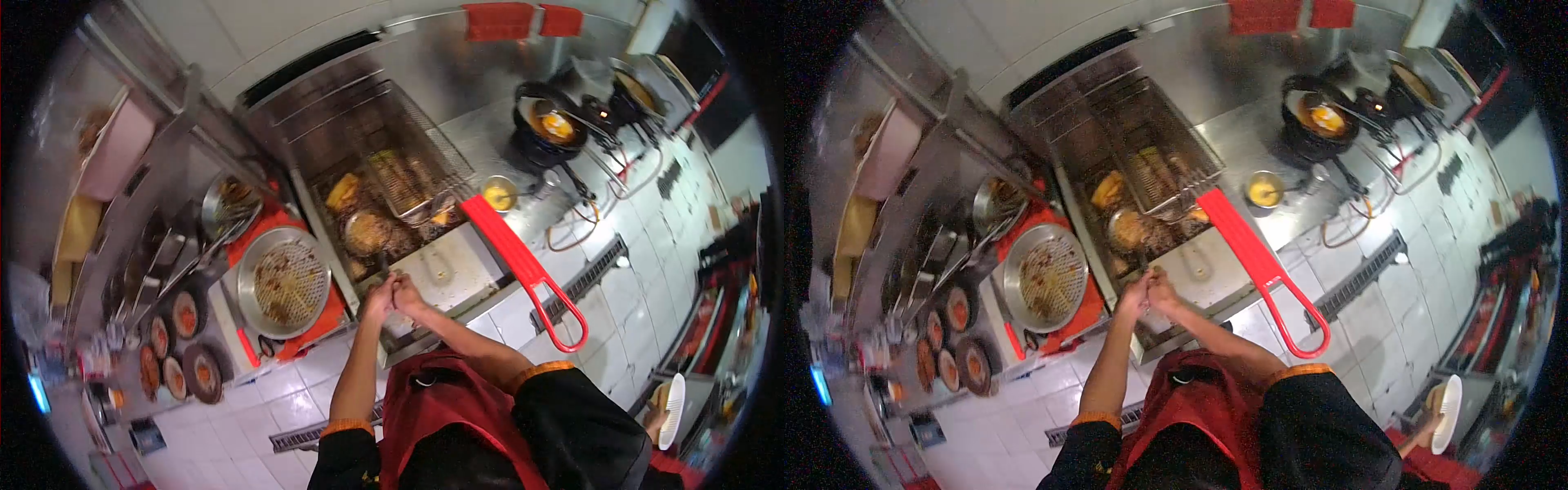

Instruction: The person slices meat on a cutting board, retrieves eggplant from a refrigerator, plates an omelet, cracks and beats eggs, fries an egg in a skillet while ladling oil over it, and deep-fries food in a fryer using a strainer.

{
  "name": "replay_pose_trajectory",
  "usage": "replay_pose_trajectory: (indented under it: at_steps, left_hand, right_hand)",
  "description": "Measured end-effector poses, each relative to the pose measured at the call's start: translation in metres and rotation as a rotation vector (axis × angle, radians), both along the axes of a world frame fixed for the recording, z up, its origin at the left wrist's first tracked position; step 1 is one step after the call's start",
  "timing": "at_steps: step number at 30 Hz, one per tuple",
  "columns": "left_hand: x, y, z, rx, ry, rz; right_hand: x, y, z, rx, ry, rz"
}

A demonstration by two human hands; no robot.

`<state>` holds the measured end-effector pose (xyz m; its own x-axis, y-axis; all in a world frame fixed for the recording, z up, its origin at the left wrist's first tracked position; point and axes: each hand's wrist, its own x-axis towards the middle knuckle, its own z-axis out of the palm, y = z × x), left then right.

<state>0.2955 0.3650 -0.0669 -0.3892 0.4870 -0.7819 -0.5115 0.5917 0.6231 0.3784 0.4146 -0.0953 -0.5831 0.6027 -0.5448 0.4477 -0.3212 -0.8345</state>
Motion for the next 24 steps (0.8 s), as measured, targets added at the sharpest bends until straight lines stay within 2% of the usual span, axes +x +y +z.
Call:
replay_pose_trajectory:
  at_steps: [1,4,5,6,8,10,11,12,13,14,15,17,18,19,20,21,23,24]
  left_hand:
    - [0.007,0.008,-0.015,0.043,-0.004,0.097]
    - [0.017,0.017,0.027,-0.137,0.242,-0.003]
    - [0.019,0.016,0.035,-0.105,0.174,-0.042]
    - [0.019,0.018,0.019,-0.066,0.165,-0.039]
    - [0.010,0.010,-0.049,0.067,0.225,-0.033]
    - [-0.002,0.001,-0.108,0.255,0.246,-0.006]
    - [0.006,0.008,-0.090,0.330,0.071,0.250]
    - [-0.001,0.006,-0.104,0.331,0.024,0.268]
    - [0.009,0.015,-0.058,0.270,0.091,0.192]
    - [0.019,0.017,-0.006,0.204,0.165,0.125]
    - [0.016,0.019,-0.024,0.253,0.132,0.154]
    - [0.007,0.006,-0.054,0.346,0.129,0.179]
    - [0.009,0.012,-0.059,0.391,0.161,0.173]
    - [0.021,0.025,-0.044,0.301,0.146,0.317]
    - [0.021,0.022,-0.038,0.310,0.123,0.300]
    - [0.021,0.019,-0.032,0.319,0.099,0.282]
    - [0.031,0.042,-0.012,0.128,0.255,0.217]
    - [0.039,0.047,0.002,0.023,0.326,0.183]
  right_hand:
    - [0.006,0.009,0.026,-0.104,-0.043,-0.022]
    - [0.025,0.013,0.029,0.106,0.056,0.087]
    - [0.031,0.007,0.024,0.202,0.161,0.034]
    - [0.048,0.007,0.019,0.248,0.166,0.131]
    - [0.098,0.018,0.094,0.359,0.144,0.296]
    - [0.155,0.039,0.120,0.142,0.129,0.322]
    - [0.180,0.054,0.152,0.207,0.162,0.234]
    - [0.212,0.088,0.145,0.424,0.117,0.153]
    - [0.245,0.122,0.139,0.636,0.042,0.059]
    - [0.277,0.171,0.113,0.721,-0.105,-0.155]
    - [0.302,0.222,0.132,0.916,-0.377,-0.193]
    - [0.355,0.329,0.138,1.353,-0.364,-0.392]
    - [0.378,0.373,0.145,1.394,-0.449,-0.391]
    - [0.398,0.420,0.145,1.462,-0.551,-0.340]
    - [0.416,0.464,0.139,1.532,-0.651,-0.277]
    - [0.430,0.504,0.131,1.459,-0.763,-0.173]
    - [0.450,0.562,0.099,1.224,-0.998,0.046]
    - [0.459,0.577,0.081,1.226,-0.905,0.073]
